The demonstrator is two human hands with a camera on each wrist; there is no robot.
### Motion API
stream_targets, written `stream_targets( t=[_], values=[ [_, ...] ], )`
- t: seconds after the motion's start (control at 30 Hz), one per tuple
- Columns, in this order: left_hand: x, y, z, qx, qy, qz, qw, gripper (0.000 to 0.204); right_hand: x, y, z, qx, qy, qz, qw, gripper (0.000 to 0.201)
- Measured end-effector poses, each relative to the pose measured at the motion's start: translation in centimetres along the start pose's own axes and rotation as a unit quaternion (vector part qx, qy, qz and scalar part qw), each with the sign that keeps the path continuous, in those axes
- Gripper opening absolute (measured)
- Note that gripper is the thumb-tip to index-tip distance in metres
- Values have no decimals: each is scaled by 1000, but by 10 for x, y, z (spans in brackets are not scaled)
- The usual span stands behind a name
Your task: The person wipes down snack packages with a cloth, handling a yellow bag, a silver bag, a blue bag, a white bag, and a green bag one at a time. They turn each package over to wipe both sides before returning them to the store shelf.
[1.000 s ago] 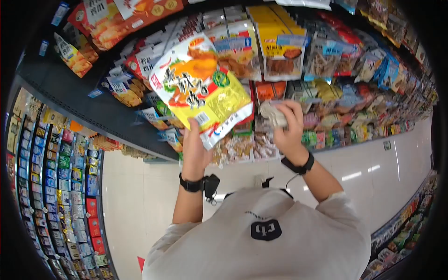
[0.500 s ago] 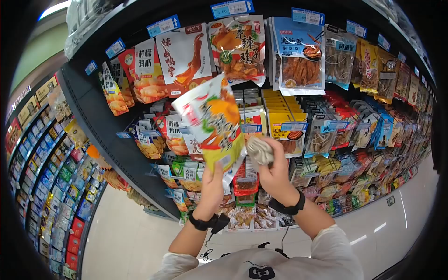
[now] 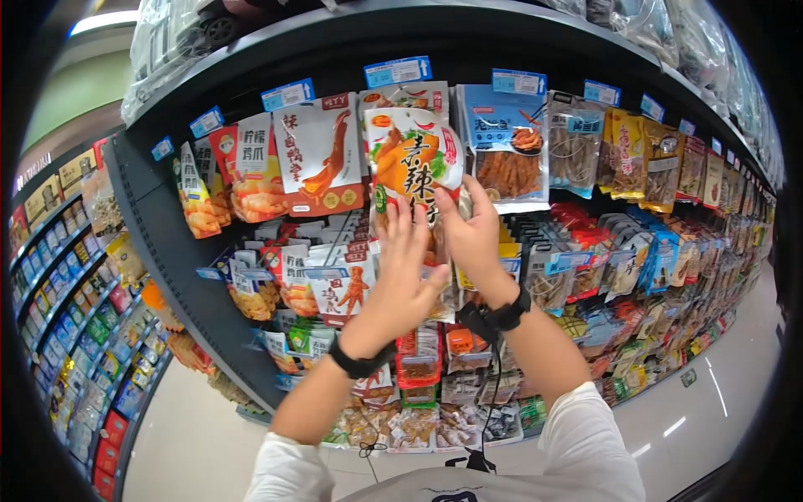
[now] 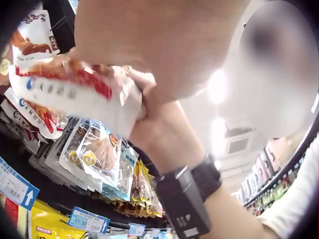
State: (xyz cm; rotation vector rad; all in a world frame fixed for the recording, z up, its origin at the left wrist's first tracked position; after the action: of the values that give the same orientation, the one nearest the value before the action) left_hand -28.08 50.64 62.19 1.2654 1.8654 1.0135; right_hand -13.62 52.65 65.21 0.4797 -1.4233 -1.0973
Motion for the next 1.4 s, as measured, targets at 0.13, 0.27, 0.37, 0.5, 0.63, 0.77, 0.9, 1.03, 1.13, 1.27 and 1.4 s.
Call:
stream_targets(
  t=[0.13, 0.27, 0.37, 0.5, 0.63, 0.77, 0.9, 1.03, 1.13, 1.27, 1.4],
  values=[
    [54, 28, -42, -143, -58, -83, 984, 81, -18, 25, -24, 82, 119, 45, 988, 36],
    [116, 92, -55, -180, -336, -308, 872, 89, -28, 24, -24, 163, 154, 111, 968, 39],
    [128, 110, -62, -153, -385, -304, 858, 59, -38, 32, -23, 176, 53, 111, 977, 42],
    [120, 122, -63, -137, -359, -290, 877, 33, -6, 62, -34, 134, -39, 178, 974, 45],
    [133, 143, -51, -120, -353, -274, 886, 36, 2, 110, -23, 104, -88, 85, 987, 38],
    [139, 172, -50, -127, -330, -254, 900, 47, -9, 157, -16, 88, -197, 0, 976, 32],
    [145, 198, -48, -137, -258, -237, 927, 61, -11, 192, -15, 65, -314, -62, 945, 32],
    [159, 219, -41, -155, -205, -247, 934, 57, 1, 197, -8, 45, -398, -101, 911, 30],
    [166, 225, -44, -170, -235, -219, 932, 51, 3, 202, -7, 53, -413, -125, 901, 26],
    [161, 222, -47, -174, -232, -194, 937, 41, 4, 207, -5, 47, -430, -154, 888, 25],
    [180, 227, -37, -204, -259, -144, 933, 42, 0, 207, -5, 32, -427, -173, 887, 24]
  ],
)
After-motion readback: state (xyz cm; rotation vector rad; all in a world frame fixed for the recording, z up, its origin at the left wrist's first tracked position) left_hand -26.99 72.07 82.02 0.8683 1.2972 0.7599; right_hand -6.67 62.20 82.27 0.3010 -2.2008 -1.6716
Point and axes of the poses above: each hand's wrist, its own y-axis towards the middle knuckle, its own z-axis out of the palm, x = y × z, the point moved 1 cm from there along y, towards the middle knuckle, and after that the axes turned 2 degrees about -y, right-handed, at the moved point
